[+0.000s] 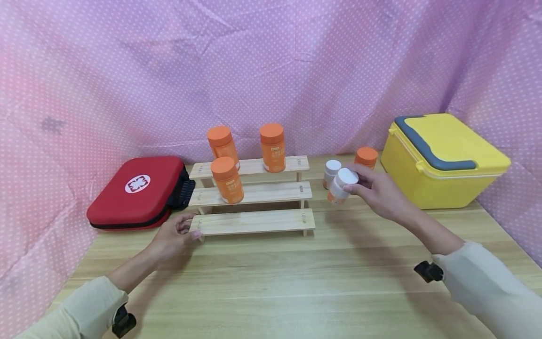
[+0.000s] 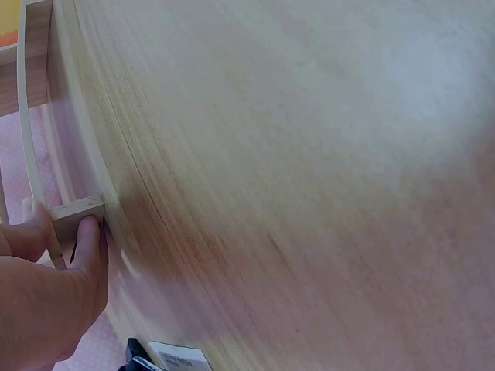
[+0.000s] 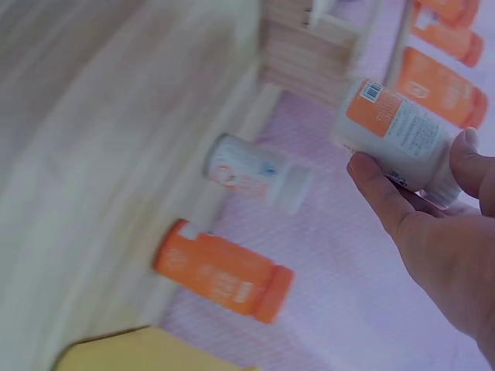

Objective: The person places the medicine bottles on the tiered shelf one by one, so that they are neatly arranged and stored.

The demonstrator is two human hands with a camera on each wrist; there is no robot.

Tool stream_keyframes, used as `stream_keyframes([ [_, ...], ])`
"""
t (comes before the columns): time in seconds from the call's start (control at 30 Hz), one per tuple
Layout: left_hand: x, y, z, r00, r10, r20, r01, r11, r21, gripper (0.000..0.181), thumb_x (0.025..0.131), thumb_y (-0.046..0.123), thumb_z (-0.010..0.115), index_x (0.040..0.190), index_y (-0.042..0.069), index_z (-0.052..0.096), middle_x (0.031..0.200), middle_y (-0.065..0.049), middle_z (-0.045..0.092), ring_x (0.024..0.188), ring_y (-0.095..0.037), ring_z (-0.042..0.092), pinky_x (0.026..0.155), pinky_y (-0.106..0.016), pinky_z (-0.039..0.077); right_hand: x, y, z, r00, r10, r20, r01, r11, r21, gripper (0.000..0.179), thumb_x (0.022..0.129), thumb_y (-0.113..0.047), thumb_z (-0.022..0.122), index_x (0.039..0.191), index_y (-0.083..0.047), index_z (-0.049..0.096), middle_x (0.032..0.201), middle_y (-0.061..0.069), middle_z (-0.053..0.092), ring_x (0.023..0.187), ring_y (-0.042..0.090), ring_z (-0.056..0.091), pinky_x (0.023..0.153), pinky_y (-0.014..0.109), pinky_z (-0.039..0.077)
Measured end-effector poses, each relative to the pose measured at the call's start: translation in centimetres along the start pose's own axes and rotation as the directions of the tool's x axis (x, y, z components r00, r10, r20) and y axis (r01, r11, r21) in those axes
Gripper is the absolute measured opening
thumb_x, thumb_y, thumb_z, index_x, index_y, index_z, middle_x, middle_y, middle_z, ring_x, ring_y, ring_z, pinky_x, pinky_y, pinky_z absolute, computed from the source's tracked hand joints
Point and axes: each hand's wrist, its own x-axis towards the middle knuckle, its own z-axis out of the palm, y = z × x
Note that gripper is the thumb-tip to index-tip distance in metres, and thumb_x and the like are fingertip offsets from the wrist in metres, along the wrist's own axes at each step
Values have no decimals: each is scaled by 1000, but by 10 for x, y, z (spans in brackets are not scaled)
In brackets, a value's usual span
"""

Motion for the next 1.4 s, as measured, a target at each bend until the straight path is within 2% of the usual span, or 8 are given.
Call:
stream_keyframes([
  [0.17,-1,0,0,1000,-8,-2,8,1000,4,56,88,6,69,137,-4,44,122,-21,60,107,-26,57,92,-35,48,6,-17,-1,999,-39,-7,39,999,23,40,86,5,67,125,1,57,99,-2,60,83,1,59,71,12,49],
  [0.4,0,-1,-1,1000,-12,-4,12,1000,-1,56,88,6,69,137,-4,44,122,-21,61,106,-25,58,90,-34,49,21,-46,9,1000,-21,20,20,999,49,41,88,0,66,128,-4,58,104,9,61,86,6,61,74,15,50],
  [0.57,0,0,-1,1000,-17,-5,17,1000,-3,55,88,6,69,136,-4,45,121,-20,61,105,-25,57,90,-34,49,32,-56,21,998,-13,57,8,997,83,39,91,-4,64,130,-3,56,107,12,60,87,9,60,72,18,51],
  [0.73,0,0,-1,1000,-13,-5,13,1000,-1,55,88,6,69,136,-4,44,121,-20,61,105,-25,57,90,-33,48,46,-67,34,995,-2,103,-5,998,68,39,93,-9,63,131,-3,55,109,14,61,87,18,58,68,21,50],
  [0.97,0,-1,0,1000,-6,-6,6,1000,-12,56,88,4,69,137,-5,44,121,-21,61,106,-25,58,88,-31,49,67,-71,59,988,-42,148,28,995,99,34,92,-6,63,126,0,57,109,14,63,95,22,59,79,21,49],
  [1.17,1,0,0,1000,-10,-12,10,1000,-1,55,88,5,69,136,-4,44,120,-21,61,106,-26,57,90,-34,49,78,-68,75,981,-34,191,17,996,91,28,92,-7,64,119,-2,59,105,13,64,94,23,61,80,32,51],
  [1.4,2,-1,1,1000,-4,-4,4,1000,5,56,88,6,69,137,-4,44,123,-21,61,108,-26,57,93,-38,48,82,-62,84,982,11,191,-11,1000,-1,29,88,-8,69,116,-4,60,108,13,66,101,29,64,85,43,52],
])
